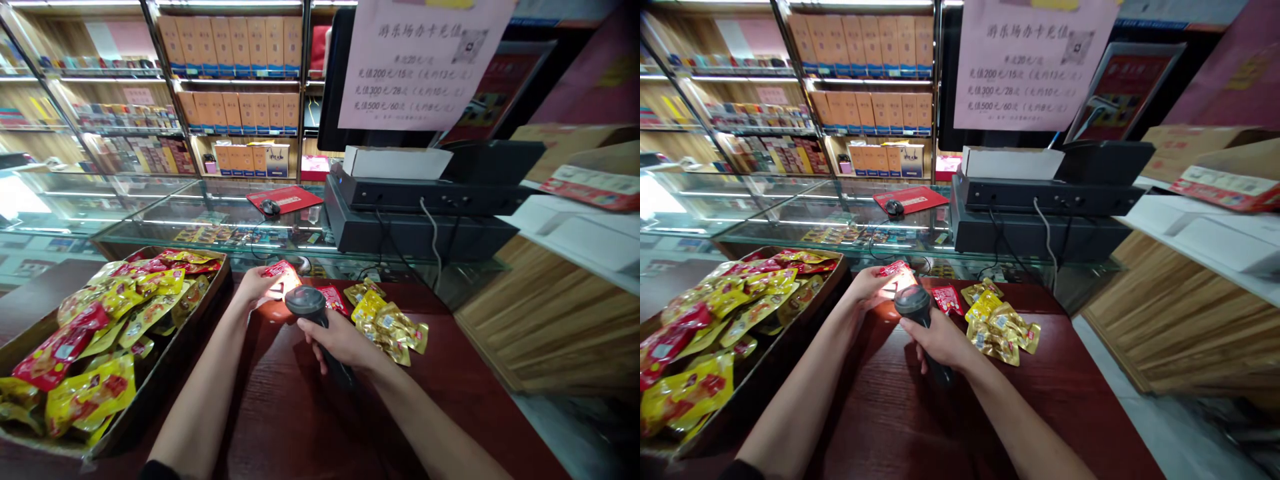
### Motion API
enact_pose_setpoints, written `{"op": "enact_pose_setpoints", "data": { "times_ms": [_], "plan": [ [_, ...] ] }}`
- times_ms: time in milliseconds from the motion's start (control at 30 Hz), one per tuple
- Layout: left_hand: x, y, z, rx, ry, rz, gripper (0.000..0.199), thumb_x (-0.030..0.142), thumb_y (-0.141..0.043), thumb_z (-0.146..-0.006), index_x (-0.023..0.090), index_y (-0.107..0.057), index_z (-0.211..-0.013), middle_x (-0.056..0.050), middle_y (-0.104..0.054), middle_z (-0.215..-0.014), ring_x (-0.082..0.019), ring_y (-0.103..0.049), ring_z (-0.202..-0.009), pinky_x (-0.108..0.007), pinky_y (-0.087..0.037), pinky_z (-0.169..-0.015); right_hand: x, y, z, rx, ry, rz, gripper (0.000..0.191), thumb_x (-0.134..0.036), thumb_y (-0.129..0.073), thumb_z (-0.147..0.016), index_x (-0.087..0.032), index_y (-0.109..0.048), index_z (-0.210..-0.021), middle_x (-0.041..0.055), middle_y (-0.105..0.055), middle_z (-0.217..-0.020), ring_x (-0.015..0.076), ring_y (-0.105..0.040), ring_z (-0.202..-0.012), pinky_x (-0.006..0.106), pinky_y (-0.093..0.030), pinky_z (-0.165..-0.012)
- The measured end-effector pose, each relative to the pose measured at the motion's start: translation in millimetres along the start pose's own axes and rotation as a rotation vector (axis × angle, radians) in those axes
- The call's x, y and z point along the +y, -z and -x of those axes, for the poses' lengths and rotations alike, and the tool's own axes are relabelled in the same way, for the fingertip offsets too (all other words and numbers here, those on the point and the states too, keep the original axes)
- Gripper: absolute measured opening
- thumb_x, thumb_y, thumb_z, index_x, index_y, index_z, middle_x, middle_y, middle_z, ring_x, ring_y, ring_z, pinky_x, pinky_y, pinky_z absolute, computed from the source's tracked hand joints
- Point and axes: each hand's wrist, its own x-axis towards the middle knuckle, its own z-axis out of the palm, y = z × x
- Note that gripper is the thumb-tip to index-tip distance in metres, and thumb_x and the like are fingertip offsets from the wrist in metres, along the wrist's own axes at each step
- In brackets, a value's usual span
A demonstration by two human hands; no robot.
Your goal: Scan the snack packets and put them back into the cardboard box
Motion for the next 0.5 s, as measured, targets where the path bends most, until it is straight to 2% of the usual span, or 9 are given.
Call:
{"op": "enact_pose_setpoints", "data": {
  "times_ms": [133, 200, 300, 400, 500],
  "plan": [
    [5, -2.9, 6, 0.042, -0.038, -0.085, 0.051, 0.042, -0.083, -0.056, 0.011, -0.067, -0.093, -0.010, -0.072, -0.087, -0.021, -0.069, -0.073, -0.033, -0.058, -0.061, -9, 0, 5, 0.024, -0.028, 0.003, 0.030, -0.047, -0.056, -0.085, -0.018, -0.048, -0.085, -0.0078, -0.053, -0.047, 0.0092, -0.051, -0.032, 0.018, -0.042, -0.032],
    [13, -3.6, 18, 0.125, -0.144, -0.204, 0.046, 0.042, -0.079, -0.061, 0.013, -0.067, -0.094, -0.009, -0.072, -0.089, -0.021, -0.069, -0.075, -0.031, -0.056, -0.063, -15, 1, 8, 0.030, -0.035, 0.020, 0.031, -0.047, -0.055, -0.085, -0.017, -0.051, -0.090, -0.0067, -0.055, -0.048, 0.0098, -0.053, -0.033, 0.019, -0.043, -0.033],
    [36, 3.9, 48, 0.311, -0.372, -0.518, 0.035, 0.040, -0.072, -0.069, 0.015, -0.067, -0.093, -0.006, -0.072, -0.086, -0.019, -0.067, -0.076, -0.027, -0.052, -0.068, -21, 5, 13, 0.034, 0.006, 0.046, 0.037, -0.052, -0.055, -0.083, -0.016, -0.054, -0.095, -0.0049, -0.058, -0.049, 0.0104, -0.053, -0.032, 0.019, -0.042, -0.033],
    [73, 28.2, 89, 0.500, -0.525, -0.792, 0.031, 0.040, -0.065, -0.075, 0.017, -0.067, -0.097, -0.004, -0.071, -0.085, -0.018, -0.066, -0.076, -0.026, -0.050, -0.071, -24, 9, 15, 0.064, 0.029, 0.041, 0.043, -0.055, -0.053, -0.083, -0.014, -0.055, -0.096, -0.0043, -0.057, -0.048, 0.0101, -0.052, -0.032, 0.019, -0.041, -0.034],
    [109, 69.3, 127, 0.700, -0.627, -1.025, 0.032, 0.040, -0.062, -0.078, 0.020, -0.066, -0.102, -0.003, -0.069, -0.091, -0.018, -0.065, -0.078, -0.027, -0.048, -0.073, -24, 11, 15, 0.086, 0.031, 0.044, 0.044, -0.056, -0.052, -0.083, -0.014, -0.055, -0.095, -0.0034, -0.057, -0.049, 0.0108, -0.053, -0.033, 0.019, -0.041, -0.035]
  ]
}}
